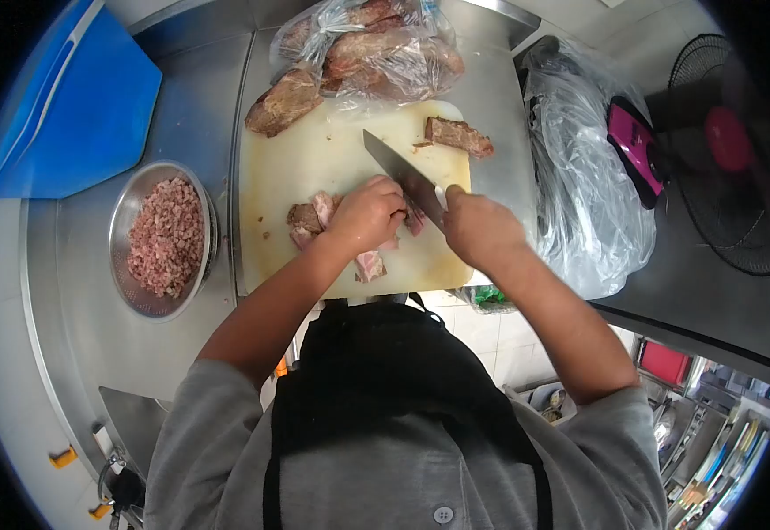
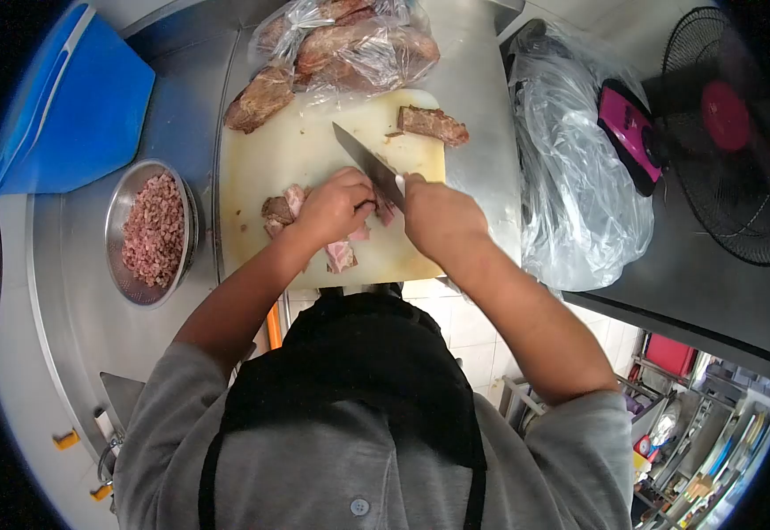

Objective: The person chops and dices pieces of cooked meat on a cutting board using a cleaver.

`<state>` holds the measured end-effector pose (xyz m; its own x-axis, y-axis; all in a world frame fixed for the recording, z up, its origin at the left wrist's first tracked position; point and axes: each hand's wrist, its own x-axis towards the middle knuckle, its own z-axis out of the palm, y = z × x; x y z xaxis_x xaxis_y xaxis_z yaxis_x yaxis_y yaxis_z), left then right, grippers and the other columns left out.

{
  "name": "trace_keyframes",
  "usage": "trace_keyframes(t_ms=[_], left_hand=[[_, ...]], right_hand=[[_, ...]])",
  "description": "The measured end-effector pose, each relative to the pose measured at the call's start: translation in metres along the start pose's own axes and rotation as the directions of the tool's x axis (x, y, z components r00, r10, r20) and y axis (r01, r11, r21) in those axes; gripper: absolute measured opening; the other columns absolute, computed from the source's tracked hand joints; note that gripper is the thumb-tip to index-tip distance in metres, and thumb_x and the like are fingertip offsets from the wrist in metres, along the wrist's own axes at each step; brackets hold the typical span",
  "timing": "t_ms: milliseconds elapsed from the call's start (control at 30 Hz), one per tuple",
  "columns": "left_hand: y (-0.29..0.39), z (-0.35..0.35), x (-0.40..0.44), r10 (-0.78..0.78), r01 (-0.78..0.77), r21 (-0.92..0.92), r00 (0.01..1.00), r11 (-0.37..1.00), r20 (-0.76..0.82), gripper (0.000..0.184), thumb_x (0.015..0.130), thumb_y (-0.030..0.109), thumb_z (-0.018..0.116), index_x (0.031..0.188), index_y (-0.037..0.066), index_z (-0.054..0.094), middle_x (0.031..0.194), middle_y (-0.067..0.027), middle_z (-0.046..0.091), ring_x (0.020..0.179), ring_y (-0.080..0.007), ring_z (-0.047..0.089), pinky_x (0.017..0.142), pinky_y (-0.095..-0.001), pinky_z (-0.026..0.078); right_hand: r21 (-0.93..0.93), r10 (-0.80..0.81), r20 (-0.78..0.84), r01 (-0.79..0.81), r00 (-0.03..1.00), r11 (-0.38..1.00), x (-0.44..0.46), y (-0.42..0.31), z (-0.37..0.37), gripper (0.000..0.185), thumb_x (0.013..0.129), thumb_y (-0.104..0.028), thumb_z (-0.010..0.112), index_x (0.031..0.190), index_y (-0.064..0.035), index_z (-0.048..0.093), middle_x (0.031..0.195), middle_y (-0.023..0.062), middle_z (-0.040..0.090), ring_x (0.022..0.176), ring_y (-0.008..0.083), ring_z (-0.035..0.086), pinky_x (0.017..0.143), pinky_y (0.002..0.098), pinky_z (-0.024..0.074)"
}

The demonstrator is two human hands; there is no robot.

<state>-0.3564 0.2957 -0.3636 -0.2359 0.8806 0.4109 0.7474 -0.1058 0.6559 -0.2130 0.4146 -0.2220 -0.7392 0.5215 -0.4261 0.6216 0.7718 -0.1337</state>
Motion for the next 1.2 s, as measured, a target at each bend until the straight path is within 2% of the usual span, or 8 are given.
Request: trace_keyframes(t_ms=[33,167,333,567,633,733,933,1200], left_hand=[[0.001,-0.001,-0.003,-0.017,0.017,-0.002,1.000,1.000,-0.012,0.005,0.076,0.004,0.073,0.081,0.003,0.072,0.093,-0.0094,0.067,0.097,-0.0312,0.064,0.085,-0.0410,0.055],[-0.008,-0.003,-0.002,0.044,-0.044,-0.022,0.999,0.999,0.001,0.005,0.076,0.005,0.072,0.080,0.002,0.071,0.092,-0.0098,0.067,0.097,-0.0309,0.064,0.085,-0.0410,0.055],[-0.005,-0.006,-0.002,0.048,-0.049,0.009,0.996,0.999,0.075,0.008,0.073,0.002,0.075,0.080,0.001,0.070,0.094,-0.0104,0.066,0.100,-0.0315,0.062,0.087,-0.0408,0.053],[0.007,-0.054,-0.006,-0.057,0.055,0.092,0.998,0.994,0.012,0.019,0.075,0.003,0.072,0.094,0.005,0.073,0.109,-0.0086,0.064,0.109,-0.0304,0.060,0.092,-0.0397,0.052],[0.003,-0.057,-0.012,-0.035,0.028,0.029,0.958,0.999,0.286,0.026,0.076,0.003,0.073,0.101,0.010,0.075,0.112,-0.0072,0.063,0.110,-0.0295,0.061,0.094,-0.0393,0.052],[0.003,-0.046,-0.011,-0.078,0.071,0.035,0.943,0.997,0.323,0.030,0.075,0.003,0.075,0.103,0.015,0.076,0.115,-0.0068,0.062,0.109,-0.0285,0.062,0.093,-0.0386,0.053],[0.018,0.000,-0.012,-0.190,0.185,0.067,0.979,0.980,0.070,0.024,0.077,0.009,0.078,0.101,0.008,0.075,0.116,-0.0082,0.061,0.103,-0.0269,0.064,0.086,-0.0372,0.055],[0.047,-0.002,-0.010,-0.042,0.033,0.103,0.996,0.994,0.083,0.018,0.077,0.015,0.079,0.093,0.007,0.075,0.108,-0.0061,0.062,0.108,-0.0273,0.058,0.092,-0.0392,0.052]], right_hand=[[-0.009,-0.050,0.025,0.050,0.998,0.999,-0.001,-0.002,-0.006,0.026,0.098,-0.025,0.057,0.108,-0.0003,0.056,0.092,0.0273,0.071,0.089,0.0435,0.071,0.078,0.0532,0.0564],[0.062,0.189,0.076,-0.194,0.979,0.979,-0.015,-0.019,0.039,0.026,0.097,-0.025,0.058,0.108,-0.0012,0.056,0.093,0.0256,0.072,0.088,0.0432,0.071,0.078,0.0533,0.0565],[-0.023,0.018,-0.019,-0.018,1.000,1.000,0.000,-0.010,0.017,0.025,0.097,-0.022,0.057,0.109,-0.0005,0.057,0.092,0.0252,0.072,0.085,0.0423,0.072,0.076,0.0520,0.0572],[0.068,0.108,0.103,-0.115,0.989,0.991,-0.023,-0.024,0.021,0.029,0.099,-0.019,0.051,0.119,0.0017,0.056,0.097,0.0252,0.073,0.092,0.0407,0.073,0.081,0.0500,0.0576],[0.178,0.161,0.090,-0.175,0.983,0.968,-0.025,-0.017,0.037,0.025,0.100,-0.023,0.053,0.110,-0.0006,0.054,0.096,0.0259,0.072,0.090,0.0430,0.071,0.081,0.0520,0.0562],[0.176,0.114,0.005,-0.113,0.993,0.978,-0.024,0.003,0.040,0.023,0.099,-0.024,0.054,0.105,-0.0021,0.053,0.090,0.0257,0.072,0.086,0.0446,0.071,0.080,0.0532,0.0552],[0.055,0.068,-0.040,-0.066,0.997,0.996,-0.030,0.020,0.034,0.019,0.098,-0.020,0.054,0.105,-0.0031,0.055,0.084,0.0237,0.072,0.080,0.0409,0.072,0.074,0.0527,0.0567],[-0.006,-0.003,-0.052,0.003,0.999,1.000,-0.029,0.022,0.032,0.015,0.095,-0.012,0.050,0.104,-0.0020,0.056,0.084,0.0232,0.073,0.080,0.0398,0.074,0.071,0.0495,0.0590]])
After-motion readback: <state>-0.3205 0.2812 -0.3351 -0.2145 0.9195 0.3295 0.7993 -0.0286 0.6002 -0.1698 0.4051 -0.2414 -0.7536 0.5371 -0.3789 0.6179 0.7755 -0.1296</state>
